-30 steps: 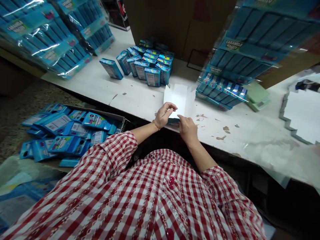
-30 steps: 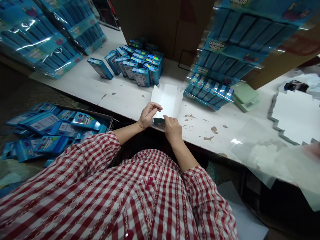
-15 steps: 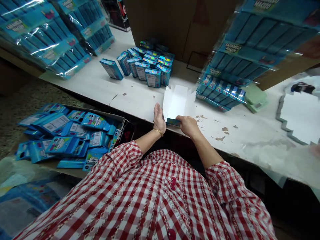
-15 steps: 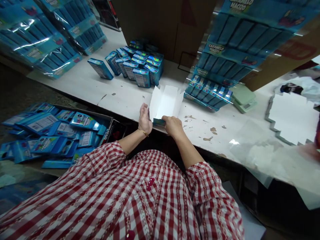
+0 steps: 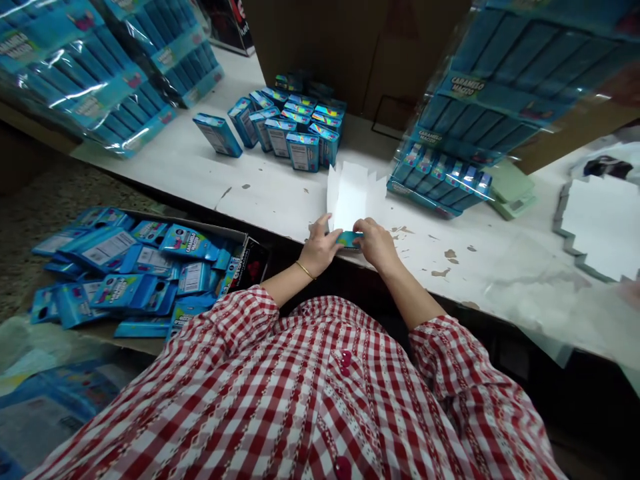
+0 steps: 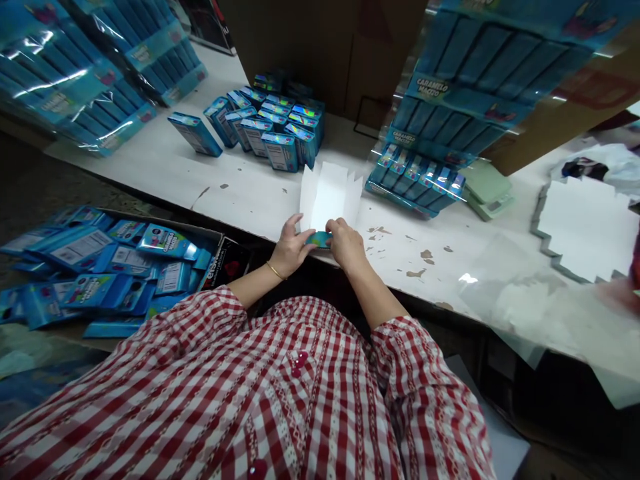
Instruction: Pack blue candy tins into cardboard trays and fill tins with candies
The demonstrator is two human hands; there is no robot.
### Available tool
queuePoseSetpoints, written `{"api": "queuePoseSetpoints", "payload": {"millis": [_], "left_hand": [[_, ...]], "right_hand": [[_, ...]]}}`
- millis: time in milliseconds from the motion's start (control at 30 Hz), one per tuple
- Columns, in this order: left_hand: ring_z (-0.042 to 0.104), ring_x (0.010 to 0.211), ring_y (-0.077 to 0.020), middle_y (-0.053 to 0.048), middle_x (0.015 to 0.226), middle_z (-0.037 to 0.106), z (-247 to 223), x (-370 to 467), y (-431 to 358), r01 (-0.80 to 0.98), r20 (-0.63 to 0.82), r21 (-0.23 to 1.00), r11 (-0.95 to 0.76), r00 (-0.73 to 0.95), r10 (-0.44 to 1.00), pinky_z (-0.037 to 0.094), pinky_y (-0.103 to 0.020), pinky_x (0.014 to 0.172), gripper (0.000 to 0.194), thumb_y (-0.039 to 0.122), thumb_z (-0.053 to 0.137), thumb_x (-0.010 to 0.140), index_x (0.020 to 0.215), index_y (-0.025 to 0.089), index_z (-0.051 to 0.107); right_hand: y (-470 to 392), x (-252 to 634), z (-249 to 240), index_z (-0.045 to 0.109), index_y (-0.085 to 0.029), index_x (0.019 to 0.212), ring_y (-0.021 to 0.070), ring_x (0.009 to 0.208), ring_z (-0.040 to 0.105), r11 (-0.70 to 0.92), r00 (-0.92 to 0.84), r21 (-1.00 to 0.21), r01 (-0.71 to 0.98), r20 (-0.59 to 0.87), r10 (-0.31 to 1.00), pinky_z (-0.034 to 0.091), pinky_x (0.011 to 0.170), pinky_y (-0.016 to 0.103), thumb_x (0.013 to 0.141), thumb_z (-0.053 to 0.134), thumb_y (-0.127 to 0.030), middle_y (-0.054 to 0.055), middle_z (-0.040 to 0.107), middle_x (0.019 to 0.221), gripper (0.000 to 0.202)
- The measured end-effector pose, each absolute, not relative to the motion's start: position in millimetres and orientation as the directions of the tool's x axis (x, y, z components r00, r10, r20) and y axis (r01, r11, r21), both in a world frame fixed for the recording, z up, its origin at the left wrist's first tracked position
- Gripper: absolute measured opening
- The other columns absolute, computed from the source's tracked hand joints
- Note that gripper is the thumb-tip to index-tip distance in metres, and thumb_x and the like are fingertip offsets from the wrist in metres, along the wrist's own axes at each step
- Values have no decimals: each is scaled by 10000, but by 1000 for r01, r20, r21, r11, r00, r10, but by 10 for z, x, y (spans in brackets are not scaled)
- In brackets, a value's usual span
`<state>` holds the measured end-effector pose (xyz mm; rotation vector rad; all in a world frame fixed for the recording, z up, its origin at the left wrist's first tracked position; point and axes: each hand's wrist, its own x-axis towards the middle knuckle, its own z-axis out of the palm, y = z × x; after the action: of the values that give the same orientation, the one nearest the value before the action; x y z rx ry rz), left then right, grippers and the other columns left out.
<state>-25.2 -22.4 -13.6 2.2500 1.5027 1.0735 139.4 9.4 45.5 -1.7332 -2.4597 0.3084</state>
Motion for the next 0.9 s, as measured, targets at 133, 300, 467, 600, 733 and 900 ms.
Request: {"api": "queuePoseSetpoints", "payload": {"millis": [133,300,467,600,733,900], "left_hand": [[454,1211,-248,-85,1161,589,22,-236,-234,795,370,256,-550,445,816,279,-490,1040,204,211,433,904,1024,217,598],[561,792,-187,-59,759,616,112,-141,-150,829,292,58,-556,519,804,284,-470,1023,330,118,315,912,853,166,636],[543,757,-186,-85,819,632,75,-185,-68,796,311,77,-601,553,773,359,-435,929,243,195,399,908,874,151,636],[556,738,-183,-94,796,636,80,-200,-65,789,285,39,-613,579,764,372,-431,919,230,159,416,891,850,136,641],[577,657,-159,-69,728,643,120,-158,-54,781,228,-70,-620,618,752,350,-457,971,235,113,426,864,788,119,649],[618,622,-162,-56,681,661,178,-79,-9,777,110,-99,-622,630,769,305,-511,1001,223,90,454,828,753,122,662]], "right_hand": [[84,1344,484,652,-207,945,184,815,594,362,-378,-166,917,-78,922,394,607,276,848,507,-185,67,611,1013,175],[6,1515,422,608,-205,1104,205,981,571,372,-324,-407,834,184,928,472,731,304,856,477,-198,93,586,1118,281],[-176,1755,49,515,-135,1180,188,935,591,63,147,-791,608,190,971,500,749,320,864,361,-249,126,630,1027,369],[-247,1623,-143,528,-132,1129,171,898,622,-28,60,-903,428,-2,998,491,831,341,761,414,-178,92,675,964,389],[-280,1512,-91,502,-173,1170,171,921,629,11,55,-936,351,32,998,489,862,343,703,441,-139,71,667,1021,472],[-335,1609,-13,466,-176,1242,203,937,620,77,-34,-871,485,69,997,490,871,376,716,510,-182,93,624,1100,528]]}}
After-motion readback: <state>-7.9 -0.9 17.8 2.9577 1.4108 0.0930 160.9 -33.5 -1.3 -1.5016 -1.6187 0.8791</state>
